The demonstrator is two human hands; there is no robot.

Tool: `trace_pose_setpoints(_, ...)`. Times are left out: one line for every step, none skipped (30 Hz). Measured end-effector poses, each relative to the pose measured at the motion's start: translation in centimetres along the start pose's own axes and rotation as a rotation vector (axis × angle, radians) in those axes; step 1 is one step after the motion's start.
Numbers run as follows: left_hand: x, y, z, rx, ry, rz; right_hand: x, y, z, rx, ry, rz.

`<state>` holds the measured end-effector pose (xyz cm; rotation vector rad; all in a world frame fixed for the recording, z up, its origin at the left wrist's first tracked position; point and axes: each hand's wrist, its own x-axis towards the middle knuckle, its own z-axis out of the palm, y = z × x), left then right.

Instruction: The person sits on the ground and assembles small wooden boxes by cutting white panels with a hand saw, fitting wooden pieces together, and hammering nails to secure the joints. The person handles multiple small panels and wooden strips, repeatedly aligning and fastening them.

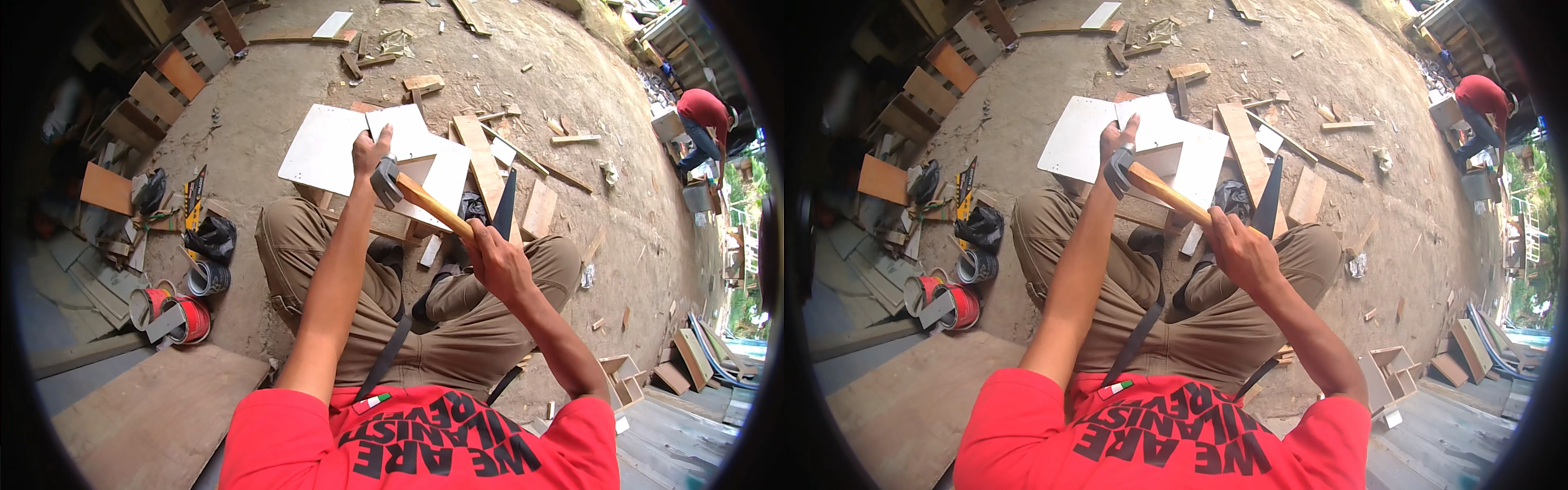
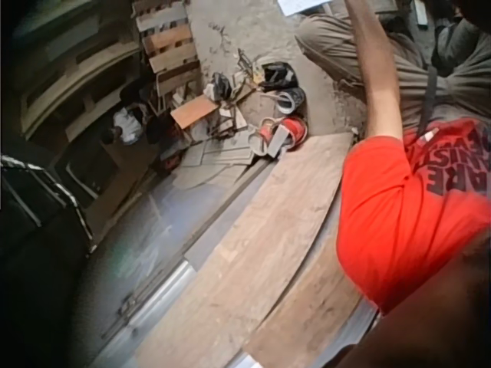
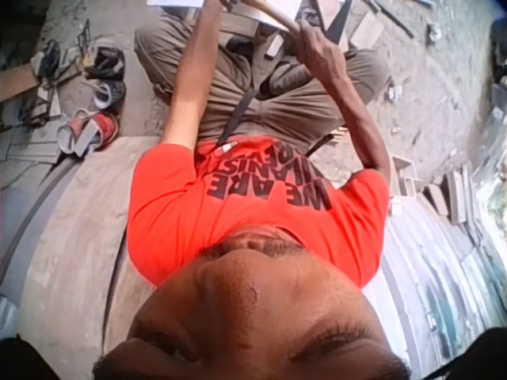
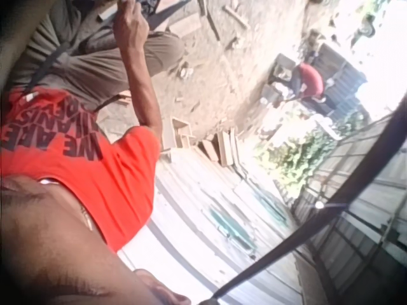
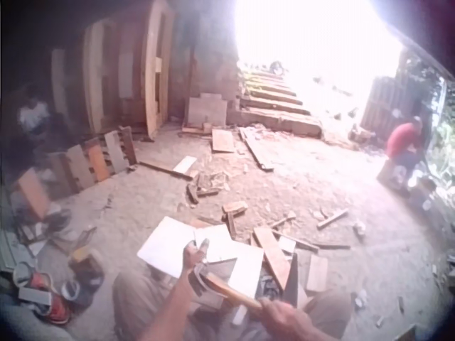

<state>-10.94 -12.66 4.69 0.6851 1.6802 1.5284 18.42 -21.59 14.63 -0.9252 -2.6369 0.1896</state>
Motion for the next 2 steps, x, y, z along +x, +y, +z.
trace_pose_setpoints(0.6,-0.7,0.2,-0.026,0.036,0.065,0.0,0.3,0.2,-0.038,-0.024,0.058)
trace_pose_setpoints(1.6,-2.2,0.1,-0.05,0.081,0.132,0.3,1.2,1.4,-0.071,-0.048,0.107)
